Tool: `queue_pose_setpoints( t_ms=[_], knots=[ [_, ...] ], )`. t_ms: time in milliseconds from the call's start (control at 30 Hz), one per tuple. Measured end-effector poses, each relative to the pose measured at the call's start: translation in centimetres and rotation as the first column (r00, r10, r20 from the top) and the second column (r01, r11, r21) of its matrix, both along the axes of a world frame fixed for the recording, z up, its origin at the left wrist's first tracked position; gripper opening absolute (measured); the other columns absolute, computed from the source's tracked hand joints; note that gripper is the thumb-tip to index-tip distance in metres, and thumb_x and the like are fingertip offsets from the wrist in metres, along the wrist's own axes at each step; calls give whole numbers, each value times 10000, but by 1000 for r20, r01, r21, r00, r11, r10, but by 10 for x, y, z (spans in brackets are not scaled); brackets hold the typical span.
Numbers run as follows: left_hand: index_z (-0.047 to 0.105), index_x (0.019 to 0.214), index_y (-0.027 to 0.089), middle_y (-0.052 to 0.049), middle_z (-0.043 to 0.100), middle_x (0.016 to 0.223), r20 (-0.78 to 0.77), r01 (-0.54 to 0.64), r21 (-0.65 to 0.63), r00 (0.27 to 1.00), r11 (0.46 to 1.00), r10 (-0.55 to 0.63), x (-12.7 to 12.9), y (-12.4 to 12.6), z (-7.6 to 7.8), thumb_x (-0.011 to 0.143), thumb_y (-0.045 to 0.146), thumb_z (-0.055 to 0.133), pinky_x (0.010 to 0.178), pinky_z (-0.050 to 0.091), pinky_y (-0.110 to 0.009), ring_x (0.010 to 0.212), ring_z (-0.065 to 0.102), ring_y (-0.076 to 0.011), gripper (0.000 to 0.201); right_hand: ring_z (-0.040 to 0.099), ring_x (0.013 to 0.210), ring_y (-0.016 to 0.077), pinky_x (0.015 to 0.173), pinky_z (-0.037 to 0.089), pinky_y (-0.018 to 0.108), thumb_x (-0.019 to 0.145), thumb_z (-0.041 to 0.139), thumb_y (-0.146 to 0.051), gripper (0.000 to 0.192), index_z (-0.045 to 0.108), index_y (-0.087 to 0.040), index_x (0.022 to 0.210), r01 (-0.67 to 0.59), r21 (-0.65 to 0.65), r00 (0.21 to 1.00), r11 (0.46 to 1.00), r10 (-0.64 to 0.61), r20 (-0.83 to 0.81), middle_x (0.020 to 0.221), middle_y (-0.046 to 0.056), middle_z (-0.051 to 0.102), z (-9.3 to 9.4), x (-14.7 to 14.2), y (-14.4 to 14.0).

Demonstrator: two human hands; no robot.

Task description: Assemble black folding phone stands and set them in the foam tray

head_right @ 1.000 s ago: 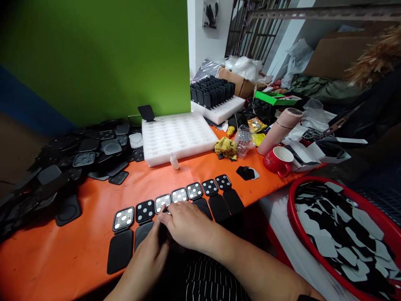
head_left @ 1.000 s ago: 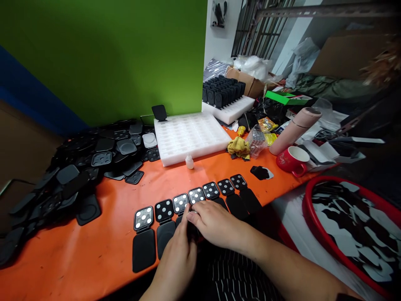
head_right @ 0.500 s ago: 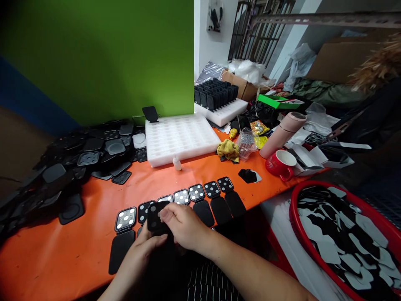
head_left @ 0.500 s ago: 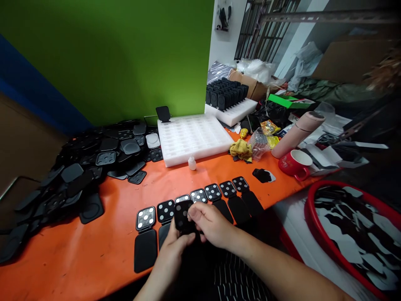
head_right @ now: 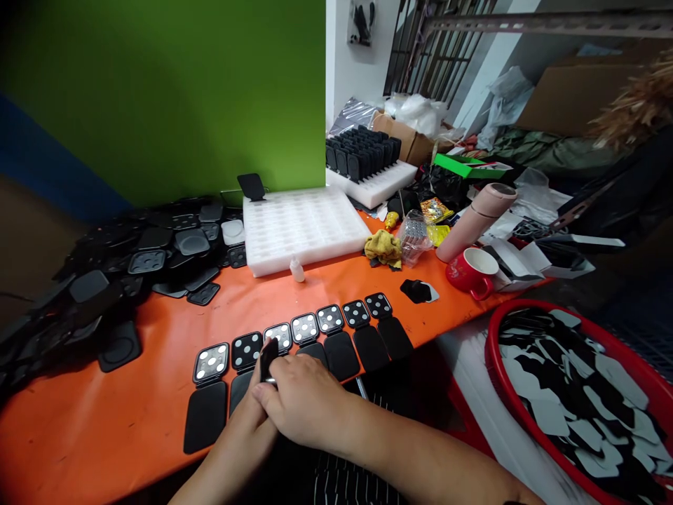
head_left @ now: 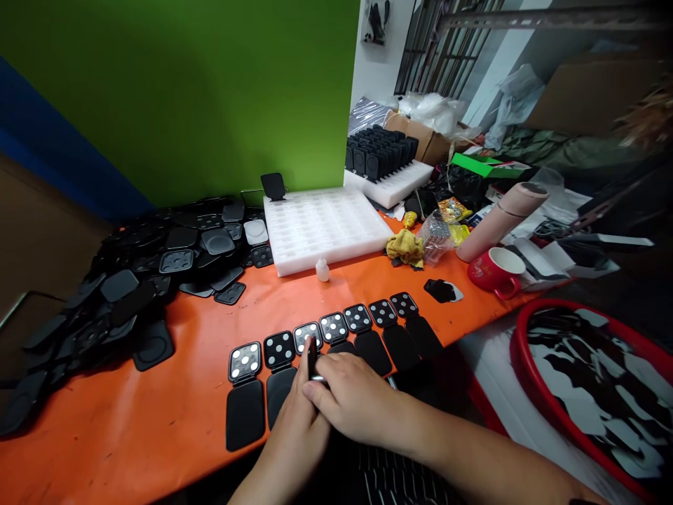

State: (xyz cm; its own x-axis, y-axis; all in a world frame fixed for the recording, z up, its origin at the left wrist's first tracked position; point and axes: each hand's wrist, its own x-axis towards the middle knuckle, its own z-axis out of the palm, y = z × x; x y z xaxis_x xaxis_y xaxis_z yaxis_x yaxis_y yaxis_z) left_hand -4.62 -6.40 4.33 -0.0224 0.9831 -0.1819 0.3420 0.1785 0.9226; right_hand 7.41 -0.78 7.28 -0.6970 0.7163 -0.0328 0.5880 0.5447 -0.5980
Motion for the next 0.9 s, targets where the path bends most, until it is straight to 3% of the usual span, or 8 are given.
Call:
queue_pose_setpoints(
  t_ms=[200, 333, 400, 500, 600, 733, 800, 900],
  knots=[
    [368, 1284, 164, -136, 533, 1183, 35, 43, -15, 998, 999, -43, -3, 1, 2, 828, 242, 434, 839, 436, -401, 1086, 497, -285, 467, 493, 645, 121, 621, 348, 236, 788, 512, -272, 163, 494, -167, 664, 69, -58, 974, 996, -80, -212, 662, -3, 548, -10, -12, 1],
    [476, 1167, 154, -110, 601, 1080, 155, -143, -51, 977, 988, 149, -8, 3, 5, 799, 323, 499, 820, 454, -384, 1053, 526, -286, 406, 499, 673, 120, 637, 350, 236, 809, 497, -296, 165, 529, -169, 709, 21, -231, 911, 973, -114, -395, 691, -2, 553, -9, -15, 7],
    [485, 1144, 157, -92, 628, 1038, 289, -232, -144, 920, 962, 265, -12, 4, 10, 771, 389, 541, 801, 473, -362, 1026, 551, -277, 443, 504, 668, 113, 624, 366, 228, 863, 417, -372, 258, 530, -169, 751, -20, -447, 844, 894, -225, -487, 699, 1, 549, -8, -12, 12],
    [533, 1094, 149, -81, 668, 947, 367, -276, -279, 855, 920, 368, -21, 4, 18, 779, 463, 513, 695, 515, -329, 893, 619, -264, 445, 495, 633, 105, 582, 364, 220, 886, 333, -449, 358, 503, -164, 753, -51, -721, 741, 692, -458, -492, 688, 1, 522, -7, -8, 17],
    [579, 1060, 141, -82, 679, 923, 214, -301, -198, 915, 933, 341, -28, 2, 19, 802, 475, 476, 698, 520, -324, 852, 634, -255, 435, 473, 606, 98, 538, 335, 214, 872, 379, -443, 328, 516, -160, 777, -108, -809, 749, 578, -488, -448, 694, -2, 508, -3, -6, 17],
    [563, 1116, 218, -49, 637, 1064, -169, -135, 175, 972, 975, 165, -33, -3, 17, 839, 355, 460, 827, 483, -327, 983, 587, -222, 326, 413, 618, 96, 585, 337, 222, 870, 398, -448, 339, 531, -161, 746, -84, -686, 821, 723, -340, -459, 666, -19, 463, 4, -3, 10],
    [529, 1161, 246, -36, 607, 1119, -411, 27, 340, 903, 940, 122, -33, -5, 21, 842, 270, 451, 844, 476, -312, 1002, 576, -196, 329, 410, 641, 102, 605, 340, 227, 868, 393, -465, 361, 524, -159, 728, -62, -671, 827, 739, -338, -450, 681, -15, 467, 4, -3, 7],
    [463, 1230, 204, -61, 598, 1133, -686, 283, 430, 720, 858, 106, -33, -12, 29, 818, 185, 422, 756, 518, -264, 939, 606, -176, 414, 414, 636, 102, 592, 340, 228, 856, 393, -500, 379, 524, -158, 763, -94, -795, 794, 599, -437, -423, 698, -9, 473, 1, -1, 0]
  ],
)
